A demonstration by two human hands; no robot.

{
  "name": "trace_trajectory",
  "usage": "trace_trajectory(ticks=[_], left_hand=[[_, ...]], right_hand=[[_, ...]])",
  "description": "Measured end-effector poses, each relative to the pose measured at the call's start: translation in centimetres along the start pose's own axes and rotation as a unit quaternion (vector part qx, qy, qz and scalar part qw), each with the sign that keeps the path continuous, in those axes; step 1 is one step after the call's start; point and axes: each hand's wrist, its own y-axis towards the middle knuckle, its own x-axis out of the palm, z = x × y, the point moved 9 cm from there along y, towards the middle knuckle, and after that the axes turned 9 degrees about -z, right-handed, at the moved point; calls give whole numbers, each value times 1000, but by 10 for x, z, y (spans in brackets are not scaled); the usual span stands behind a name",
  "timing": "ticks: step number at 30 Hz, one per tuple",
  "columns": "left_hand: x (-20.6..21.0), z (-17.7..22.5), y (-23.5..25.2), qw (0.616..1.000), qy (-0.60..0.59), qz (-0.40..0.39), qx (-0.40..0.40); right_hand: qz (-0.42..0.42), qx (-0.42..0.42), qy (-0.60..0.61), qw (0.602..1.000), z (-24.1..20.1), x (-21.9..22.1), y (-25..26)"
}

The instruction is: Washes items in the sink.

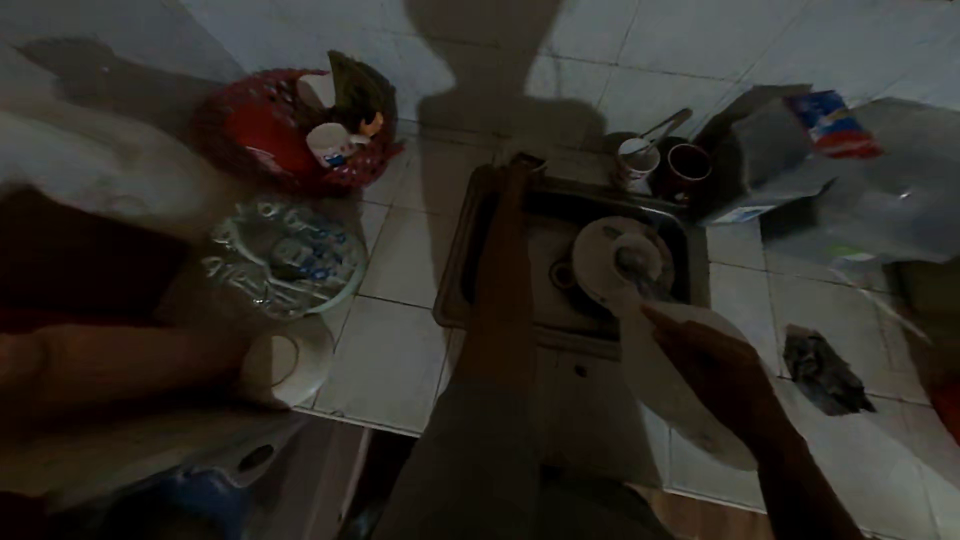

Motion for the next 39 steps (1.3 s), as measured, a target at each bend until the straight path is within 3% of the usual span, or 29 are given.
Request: trace_trajectory(ticks=[2, 4, 6, 9, 11, 13, 16, 18, 20, 22, 23, 26, 28, 30, 33, 36, 39], left_hand=[[25, 3, 17, 995, -57, -73, 31], [9, -9, 5, 996, 9, -67, 57], [-40, -48, -23, 985, 141, 35, 95], [-126, -139, -54, 933, 309, 165, 87], [-164, -178, -55, 915, 339, 213, 59], [-169, -185, -39, 912, 350, 213, 35], [-123, -155, -13, 913, 358, 169, 100], [-73, -139, -11, 903, 394, 97, 144], [-31, -135, -30, 885, 429, 11, 183], [2, -150, -66, 894, 373, -44, 245], [16, -156, -77, 916, 313, -85, 237], [42, -154, -92, 976, 103, -183, 57], [58, -155, -100, 974, -15, -222, -33], [67, -151, -105, 969, -58, -230, -76], [73, -137, -108, 969, -10, -236, -71], [81, -101, -113, 963, 75, -258, 23], [88, -85, -138, 919, 224, -322, 35]], right_hand=[[-2, -4, -5, 1000, 1, 2, 1], [-7, -4, -5, 1000, 1, 3, 3], [-6, -15, -5, 1000, 1, 4, 6], [-10, -27, -1, 1000, 2, 9, 8], [-22, -16, 12, 1000, 3, 14, 12], [-42, 4, 26, 999, 2, 21, 17], [-57, -9, 22, 998, -2, 34, 27], [-82, -13, 10, 996, -4, 45, 33], [-128, 11, 5, 992, -7, 61, 42], [-202, 63, -1, 977, -6, 84, 51], [-240, 89, -5, 967, -5, 95, 56], [-311, 126, -19, 942, 1, 121, 65], [-307, 118, -29, 944, 1, 126, 68], [-314, 132, -41, 939, 1, 125, 70], [-295, 123, -36, 947, 2, 120, 66], [-253, 97, -19, 962, -1, 104, 59], [-203, 67, 3, 977, -3, 80, 50]])
